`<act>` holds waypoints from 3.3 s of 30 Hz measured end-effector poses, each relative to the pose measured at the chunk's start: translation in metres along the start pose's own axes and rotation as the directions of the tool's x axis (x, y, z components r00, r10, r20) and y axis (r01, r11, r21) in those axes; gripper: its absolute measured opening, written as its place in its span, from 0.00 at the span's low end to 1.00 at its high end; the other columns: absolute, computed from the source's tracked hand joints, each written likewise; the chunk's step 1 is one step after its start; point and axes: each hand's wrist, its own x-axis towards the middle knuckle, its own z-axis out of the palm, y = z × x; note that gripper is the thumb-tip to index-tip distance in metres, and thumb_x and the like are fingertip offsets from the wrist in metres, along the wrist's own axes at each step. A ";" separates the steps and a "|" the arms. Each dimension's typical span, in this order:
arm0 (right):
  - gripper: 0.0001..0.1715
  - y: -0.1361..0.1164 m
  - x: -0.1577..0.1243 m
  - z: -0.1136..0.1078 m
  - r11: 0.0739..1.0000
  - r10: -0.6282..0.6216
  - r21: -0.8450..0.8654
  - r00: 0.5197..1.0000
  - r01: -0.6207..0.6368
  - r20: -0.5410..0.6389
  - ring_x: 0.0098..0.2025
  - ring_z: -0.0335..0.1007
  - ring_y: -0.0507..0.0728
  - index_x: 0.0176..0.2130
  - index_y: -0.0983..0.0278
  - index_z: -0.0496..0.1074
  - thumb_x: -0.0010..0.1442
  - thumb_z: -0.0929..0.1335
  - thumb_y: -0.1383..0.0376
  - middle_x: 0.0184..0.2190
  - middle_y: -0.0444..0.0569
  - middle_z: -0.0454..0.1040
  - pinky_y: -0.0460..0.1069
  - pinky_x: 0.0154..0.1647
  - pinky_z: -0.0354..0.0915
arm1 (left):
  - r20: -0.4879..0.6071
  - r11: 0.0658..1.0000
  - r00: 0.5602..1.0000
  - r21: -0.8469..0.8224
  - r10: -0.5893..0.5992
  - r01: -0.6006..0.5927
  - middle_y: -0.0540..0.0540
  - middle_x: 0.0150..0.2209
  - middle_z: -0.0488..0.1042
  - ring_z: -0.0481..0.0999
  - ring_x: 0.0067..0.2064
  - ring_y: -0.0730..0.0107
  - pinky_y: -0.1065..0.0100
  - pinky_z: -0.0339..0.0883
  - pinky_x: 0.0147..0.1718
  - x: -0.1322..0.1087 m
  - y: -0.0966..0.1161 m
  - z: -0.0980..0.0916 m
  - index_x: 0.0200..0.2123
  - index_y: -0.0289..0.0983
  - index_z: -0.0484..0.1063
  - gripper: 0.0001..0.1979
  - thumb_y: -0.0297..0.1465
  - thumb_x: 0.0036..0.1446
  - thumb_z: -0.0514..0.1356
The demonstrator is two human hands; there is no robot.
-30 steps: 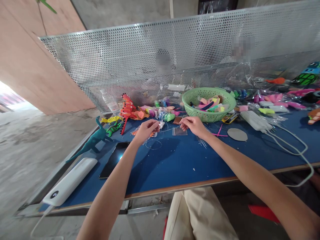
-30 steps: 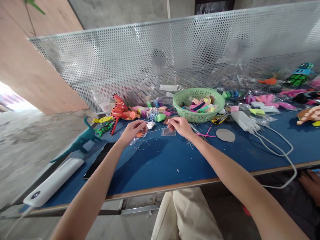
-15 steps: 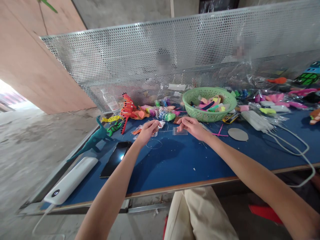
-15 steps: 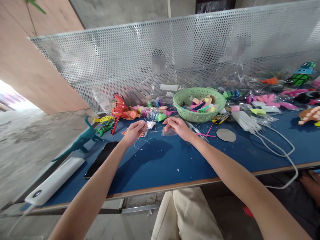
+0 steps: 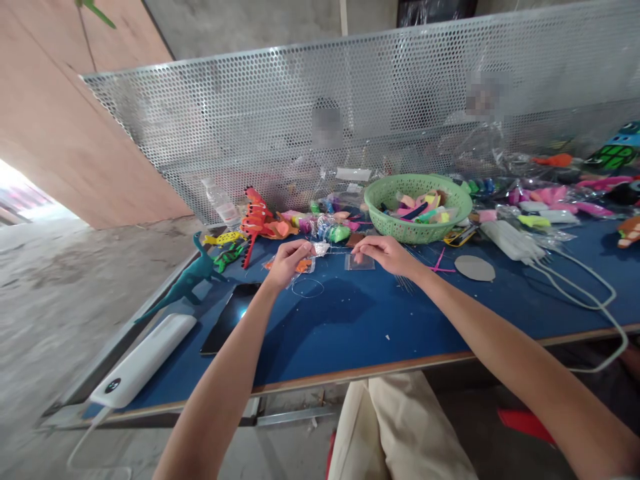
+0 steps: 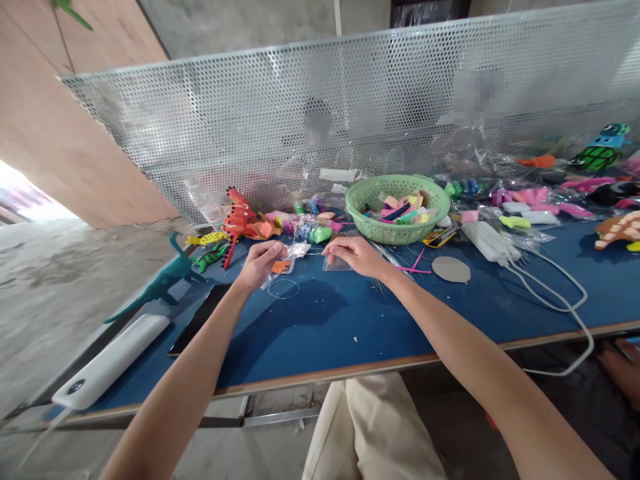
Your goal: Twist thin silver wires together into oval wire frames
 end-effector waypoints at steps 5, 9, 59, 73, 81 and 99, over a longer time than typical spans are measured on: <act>0.18 0.002 0.001 0.004 0.999 0.023 0.050 0.994 -0.018 -0.104 0.48 0.77 0.57 0.51 0.59 0.76 0.70 0.63 0.54 0.43 0.50 0.80 0.54 0.52 0.71 | 0.044 0.994 0.999 -0.102 -0.028 0.032 0.46 0.27 0.69 0.66 0.30 0.71 0.69 0.60 0.30 -0.002 0.005 0.006 0.27 0.34 0.75 0.19 0.44 0.61 0.62; 0.21 0.004 0.001 0.006 0.995 0.028 0.102 0.992 -0.015 -0.124 0.44 0.79 0.57 0.53 0.59 0.75 0.70 0.63 0.52 0.42 0.51 0.80 0.56 0.51 0.74 | 0.035 0.969 0.995 -0.225 -0.094 0.099 0.52 0.21 0.58 0.58 0.24 0.76 0.70 0.55 0.24 -0.002 0.006 0.011 0.27 0.34 0.73 0.19 0.44 0.59 0.64; 0.34 0.003 -0.003 -0.012 0.826 -0.160 -0.530 0.982 0.191 0.105 0.40 0.69 0.59 0.68 0.53 0.60 0.67 0.68 0.53 0.39 0.51 0.74 0.57 0.45 0.70 | 0.138 0.899 0.963 -0.348 -0.230 0.264 0.57 0.20 0.48 0.49 0.21 0.81 0.75 0.52 0.21 -0.001 0.003 0.011 0.31 0.32 0.73 0.17 0.42 0.59 0.66; 0.29 0.010 -0.001 -0.020 0.741 -0.219 -0.622 0.967 0.251 0.129 0.41 0.70 0.60 0.67 0.55 0.62 0.70 0.65 0.56 0.39 0.53 0.75 0.57 0.45 0.69 | 0.143 0.898 0.963 -0.352 -0.229 0.266 0.57 0.21 0.47 0.49 0.21 0.81 0.74 0.52 0.21 0.000 0.002 0.006 0.32 0.32 0.74 0.17 0.42 0.60 0.65; 0.32 0.010 -0.002 -0.013 0.599 -0.255 -0.734 0.945 0.322 0.206 0.45 0.72 0.59 0.69 0.61 0.57 0.71 0.64 0.56 0.43 0.54 0.76 0.55 0.47 0.70 | 0.186 0.892 0.957 -0.357 -0.225 0.279 0.57 0.21 0.48 0.49 0.21 0.81 0.74 0.50 0.21 -0.001 0.003 0.012 0.31 0.31 0.74 0.16 0.41 0.60 0.65; 0.32 0.007 -0.001 -0.008 0.536 -0.266 -0.768 0.934 0.350 0.239 0.52 0.72 0.61 0.68 0.62 0.59 0.70 0.64 0.55 0.52 0.57 0.74 0.56 0.53 0.71 | 0.202 0.864 0.944 -0.387 -0.261 0.321 0.57 0.20 0.47 0.47 0.21 0.81 0.75 0.49 0.21 -0.005 0.007 0.027 0.31 0.31 0.73 0.16 0.41 0.59 0.66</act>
